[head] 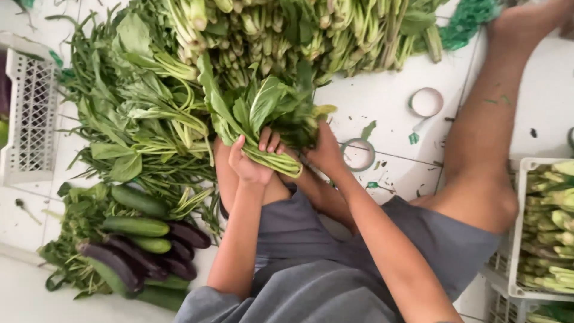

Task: Bundling bunches of mustard greens using green adhesive tape and scissors.

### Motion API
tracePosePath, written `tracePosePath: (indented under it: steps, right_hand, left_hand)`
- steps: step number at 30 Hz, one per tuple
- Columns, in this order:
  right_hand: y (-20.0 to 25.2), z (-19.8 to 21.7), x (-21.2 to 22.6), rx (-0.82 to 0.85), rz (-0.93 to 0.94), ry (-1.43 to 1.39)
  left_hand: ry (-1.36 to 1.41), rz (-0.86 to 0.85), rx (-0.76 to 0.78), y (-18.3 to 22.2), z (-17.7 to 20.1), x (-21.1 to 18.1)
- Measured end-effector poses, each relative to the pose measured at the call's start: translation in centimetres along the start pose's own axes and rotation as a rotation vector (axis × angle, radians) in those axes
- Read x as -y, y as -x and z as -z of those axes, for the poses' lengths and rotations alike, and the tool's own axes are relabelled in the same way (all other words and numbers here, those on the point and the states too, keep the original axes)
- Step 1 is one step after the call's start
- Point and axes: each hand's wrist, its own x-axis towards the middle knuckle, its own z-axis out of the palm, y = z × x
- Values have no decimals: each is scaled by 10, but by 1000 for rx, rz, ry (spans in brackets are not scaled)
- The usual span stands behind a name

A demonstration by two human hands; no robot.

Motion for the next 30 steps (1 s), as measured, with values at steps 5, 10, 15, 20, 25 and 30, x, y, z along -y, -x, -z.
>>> tracePosePath:
  steps: [5, 10, 15, 20, 25, 30]
  right_hand:
    - [-11, -36, -30, -77, 285, 365]
    - [-28, -47, -49, -88, 360, 611]
    - [-33, -55, -59, 4, 357, 780]
    - [-34, -46, -61, -50, 446, 947]
    - [-30, 13, -35, -66, 365, 892]
    - [17, 100, 28, -8, 84, 378]
  left_hand:
    - [-31, 25, -7, 0, -4, 0]
    - [-13, 58, 6, -4, 4, 5]
    - [-33, 65, -3, -5, -1, 4]
    - [-39, 65, -6, -1, 0, 1]
    - [-36, 64, -24, 1, -3, 1]
    - [-7, 47, -26, 0, -7, 2]
